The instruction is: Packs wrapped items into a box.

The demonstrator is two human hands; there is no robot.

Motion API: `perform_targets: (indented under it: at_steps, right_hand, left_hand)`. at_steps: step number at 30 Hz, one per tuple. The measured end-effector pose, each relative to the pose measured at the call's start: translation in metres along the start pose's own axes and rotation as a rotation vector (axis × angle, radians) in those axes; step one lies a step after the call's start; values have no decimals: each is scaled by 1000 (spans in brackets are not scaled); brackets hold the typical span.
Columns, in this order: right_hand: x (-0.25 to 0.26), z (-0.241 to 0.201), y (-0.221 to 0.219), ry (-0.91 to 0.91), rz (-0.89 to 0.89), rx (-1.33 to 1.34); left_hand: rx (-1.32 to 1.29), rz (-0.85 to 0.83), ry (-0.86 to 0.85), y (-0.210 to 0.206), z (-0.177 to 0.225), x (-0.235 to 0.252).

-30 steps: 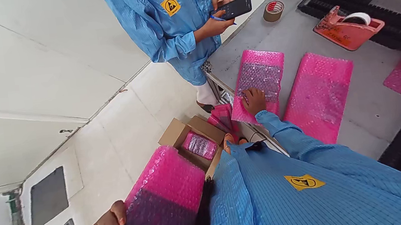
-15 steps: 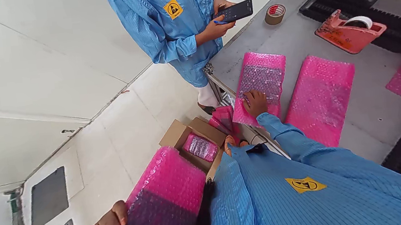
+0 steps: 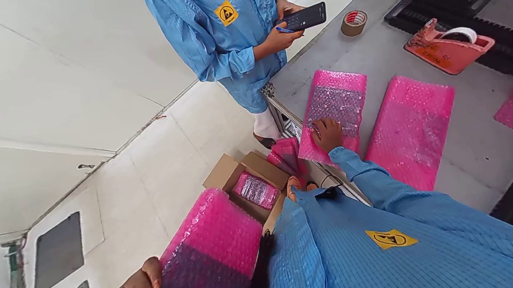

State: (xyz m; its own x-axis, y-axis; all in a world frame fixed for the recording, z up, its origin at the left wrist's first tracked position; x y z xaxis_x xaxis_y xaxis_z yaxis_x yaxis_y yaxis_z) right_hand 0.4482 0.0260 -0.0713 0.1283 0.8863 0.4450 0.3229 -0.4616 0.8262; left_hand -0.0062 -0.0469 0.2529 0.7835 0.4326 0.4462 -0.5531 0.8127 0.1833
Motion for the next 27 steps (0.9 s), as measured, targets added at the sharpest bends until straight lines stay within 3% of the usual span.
perform_targets:
  at_steps: [12, 27]
  right_hand:
    - [0, 0, 1, -13, -23, 6]
    - [0, -1, 2, 4, 7, -5]
  left_hand:
    - [1, 27, 28, 1, 0, -2]
    - [8, 53, -64, -1, -2, 0]
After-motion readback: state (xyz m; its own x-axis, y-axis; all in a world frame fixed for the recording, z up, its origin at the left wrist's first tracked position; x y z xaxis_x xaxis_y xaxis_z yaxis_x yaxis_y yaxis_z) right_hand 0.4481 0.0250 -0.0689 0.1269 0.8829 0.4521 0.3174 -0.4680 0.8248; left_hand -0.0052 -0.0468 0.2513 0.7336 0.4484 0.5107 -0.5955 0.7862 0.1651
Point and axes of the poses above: each hand's wrist, its own x-axis towards the middle knuckle, its own y-axis out of the back of the hand, z = x × y, the point moved 7 cm from there along x, towards the middle knuckle, and after that the axes turned 12 degrees about y, right-handed, at the moved point
